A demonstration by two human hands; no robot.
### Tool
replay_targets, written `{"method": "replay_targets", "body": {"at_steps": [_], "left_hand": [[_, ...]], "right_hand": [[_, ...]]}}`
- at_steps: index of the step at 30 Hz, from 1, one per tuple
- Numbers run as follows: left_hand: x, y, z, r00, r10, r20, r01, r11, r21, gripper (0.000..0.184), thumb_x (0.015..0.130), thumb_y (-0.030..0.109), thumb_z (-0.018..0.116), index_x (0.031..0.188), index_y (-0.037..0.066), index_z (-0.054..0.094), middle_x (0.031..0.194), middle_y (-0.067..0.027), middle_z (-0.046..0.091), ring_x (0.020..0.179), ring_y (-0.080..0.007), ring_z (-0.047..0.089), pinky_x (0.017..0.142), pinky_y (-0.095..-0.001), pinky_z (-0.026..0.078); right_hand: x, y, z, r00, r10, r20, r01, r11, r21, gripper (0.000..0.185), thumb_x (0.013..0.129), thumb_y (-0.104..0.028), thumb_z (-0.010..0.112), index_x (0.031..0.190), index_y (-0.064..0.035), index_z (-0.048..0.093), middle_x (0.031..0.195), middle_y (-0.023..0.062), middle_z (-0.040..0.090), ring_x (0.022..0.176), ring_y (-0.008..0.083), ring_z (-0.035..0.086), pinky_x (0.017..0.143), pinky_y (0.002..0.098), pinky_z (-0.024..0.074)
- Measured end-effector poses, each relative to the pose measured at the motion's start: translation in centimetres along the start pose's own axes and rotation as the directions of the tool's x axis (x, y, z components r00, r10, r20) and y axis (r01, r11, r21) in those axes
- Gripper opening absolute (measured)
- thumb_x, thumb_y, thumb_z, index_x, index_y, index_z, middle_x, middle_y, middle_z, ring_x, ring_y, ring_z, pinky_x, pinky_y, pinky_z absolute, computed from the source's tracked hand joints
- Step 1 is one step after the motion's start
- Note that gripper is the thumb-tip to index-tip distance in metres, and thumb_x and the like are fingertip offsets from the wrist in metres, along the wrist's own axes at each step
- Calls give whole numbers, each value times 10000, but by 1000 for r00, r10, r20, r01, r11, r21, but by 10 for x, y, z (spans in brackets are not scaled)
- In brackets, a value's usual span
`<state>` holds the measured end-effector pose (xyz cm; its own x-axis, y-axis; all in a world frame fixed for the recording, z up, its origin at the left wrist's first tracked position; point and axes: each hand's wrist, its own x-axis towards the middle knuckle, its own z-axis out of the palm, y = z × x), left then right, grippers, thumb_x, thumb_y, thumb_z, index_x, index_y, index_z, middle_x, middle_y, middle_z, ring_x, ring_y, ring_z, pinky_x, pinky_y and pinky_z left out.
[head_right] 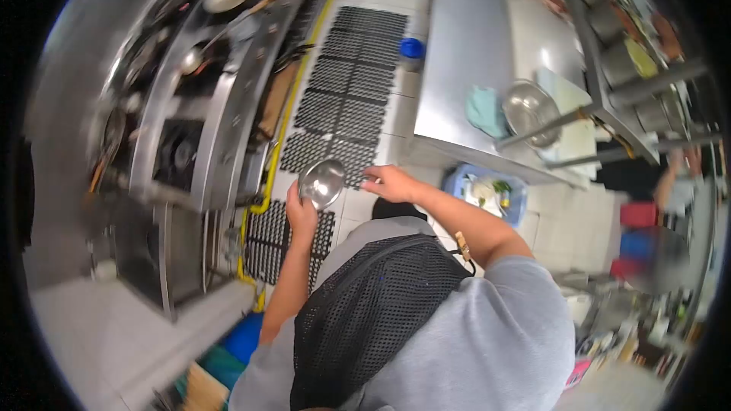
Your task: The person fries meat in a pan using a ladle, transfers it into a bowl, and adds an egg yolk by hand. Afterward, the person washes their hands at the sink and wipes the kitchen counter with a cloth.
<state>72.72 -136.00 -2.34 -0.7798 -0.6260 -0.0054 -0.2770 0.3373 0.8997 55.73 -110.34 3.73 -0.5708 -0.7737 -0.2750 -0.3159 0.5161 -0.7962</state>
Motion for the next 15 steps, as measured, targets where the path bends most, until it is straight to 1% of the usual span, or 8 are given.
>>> {"method": "replay_targets", "body": {"at_steps": [5, 6, 7, 9, 10, 11, 13, 15], "left_hand": [[118, 109, 57, 744, -165, 648, 415, 874, -253, 641, 1004, 134, 680, 1600, 1, 486, 1391, -242, 653, 1113, -325, 741, 956, -440, 606], [133, 124, 62, 691, -92, 717, 404, 872, -277, 703, 1018, 216, 726, 1631, 21, 446, 1392, -236, 636, 1096, -318, 735, 922, -441, 611], [149, 130, 66, 649, -27, 760, 394, 867, -306, 774, 1031, 298, 772, 1663, 40, 406, 1394, -229, 619, 1078, -310, 730, 887, -442, 616], [185, 113, 71, 655, 101, 749, 186, 939, -290, 795, 1037, 389, 783, 1662, 51, 428, 1398, -230, 597, 1074, -274, 715, 894, -428, 617], [206, 94, 70, 634, 101, 766, 104, 971, -214, 783, 1037, 409, 774, 1646, 37, 452, 1393, -244, 619, 1109, -289, 719, 923, -432, 611], [225, 68, 65, 609, 88, 788, 29, 991, -133, 775, 1037, 429, 764, 1631, 24, 475, 1387, -257, 641, 1145, -305, 723, 951, -436, 606], [246, 18, 39, 602, -131, 788, 26, 989, 144, 739, 1070, 491, 697, 1614, 22, 526, 1443, -259, 653, 1238, -369, 705, 1067, -434, 558], [247, -55, 8, 596, -254, 762, -92, 921, 379, 773, 1089, 587, 599, 1560, -25, 571, 1486, -293, 653, 1343, -436, 652, 1162, -480, 500]], "right_hand": [[28, 22, -21, 893, 384, -237, -179, 783, 595, 383, 1102, -335, 644, 1062, 45, 663, 900, 166, 732, 827, 306, 755, 742, 414, 618], [37, 40, -39, 837, 415, -356, -174, 819, 546, 332, 1107, -272, 602, 1046, 47, 669, 889, 159, 713, 775, 283, 756, 688, 394, 618], [40, 57, -68, 863, 135, -487, -148, 989, 12, 316, 1109, -250, 566, 1028, 37, 669, 897, 142, 700, 760, 275, 764, 703, 412, 625], [69, 85, -115, 564, 620, -545, -21, 671, 741, 365, 1122, -316, 523, 1118, 6, 695, 1036, 145, 724, 818, 258, 750, 736, 392, 606], [71, 135, -142, 593, 580, -559, 70, 655, 753, 310, 1132, -304, 511, 1195, -34, 650, 1070, 126, 717, 868, 249, 740, 716, 355, 586], [84, 152, -178, 509, 745, -431, 297, 317, 901, 231, 1118, -245, 506, 1164, -49, 620, 1040, 100, 682, 847, 202, 672, 663, 322, 529], [95, 202, -232, 473, 786, -399, 435, 186, 881, 157, 1062, -114, 467, 1110, -41, 597, 926, 60, 590, 729, 167, 484, 591, 306, 418], [105, 226, -263, 338, 854, -395, 395, 252, 883, 166, 1043, -101, 443, 963, -62, 583, 860, 61, 626, 709, 164, 569, 578, 290, 467]]}}
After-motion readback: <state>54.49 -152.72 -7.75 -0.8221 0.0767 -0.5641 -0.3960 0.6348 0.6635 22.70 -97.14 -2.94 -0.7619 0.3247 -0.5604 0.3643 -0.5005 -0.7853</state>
